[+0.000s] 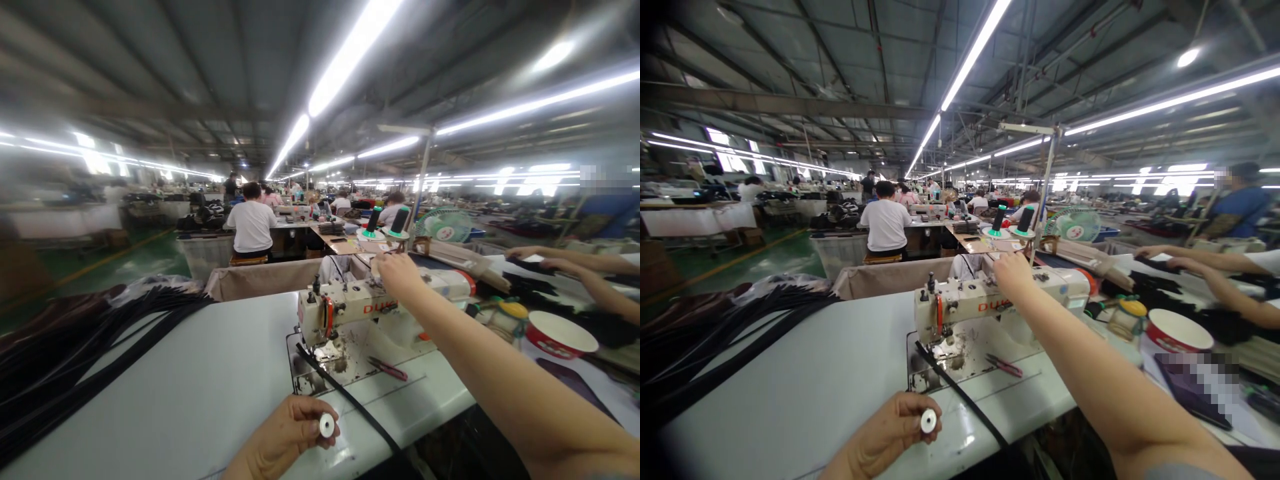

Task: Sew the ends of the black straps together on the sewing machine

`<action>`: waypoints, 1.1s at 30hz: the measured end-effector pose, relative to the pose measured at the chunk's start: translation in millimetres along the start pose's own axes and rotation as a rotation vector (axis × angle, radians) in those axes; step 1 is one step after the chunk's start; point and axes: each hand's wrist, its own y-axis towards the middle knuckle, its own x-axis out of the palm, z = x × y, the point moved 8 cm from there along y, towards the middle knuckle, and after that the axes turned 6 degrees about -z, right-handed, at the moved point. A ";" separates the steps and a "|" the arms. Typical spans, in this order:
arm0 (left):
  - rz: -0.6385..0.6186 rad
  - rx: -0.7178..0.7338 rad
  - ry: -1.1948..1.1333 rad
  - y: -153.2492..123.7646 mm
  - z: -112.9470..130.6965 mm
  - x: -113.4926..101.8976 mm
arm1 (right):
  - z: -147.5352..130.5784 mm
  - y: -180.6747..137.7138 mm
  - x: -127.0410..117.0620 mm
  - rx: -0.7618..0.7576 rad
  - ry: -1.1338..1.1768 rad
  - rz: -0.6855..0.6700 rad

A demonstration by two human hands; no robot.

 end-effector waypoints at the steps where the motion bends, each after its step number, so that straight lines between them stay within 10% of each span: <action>1: -0.001 0.001 -0.006 -0.2 0.3 0.3 | -3.0 -0.5 -0.6 -0.017 0.005 0.014; 18: 0.010 -0.013 0.000 -2.7 2.3 2.0 | 2.3 -5.0 5.5 -0.050 0.221 0.005; 26: -0.269 -0.223 0.117 -15.9 -20.5 10.9 | 13.5 -50.5 17.2 0.065 0.422 0.235; 29: -0.276 -0.236 0.136 -19.1 -21.4 8.8 | 8.8 -82.0 36.0 0.138 0.562 0.358; 33: -0.287 -0.292 0.125 -20.9 -22.9 12.1 | -3.9 -111.4 87.8 0.253 0.625 0.160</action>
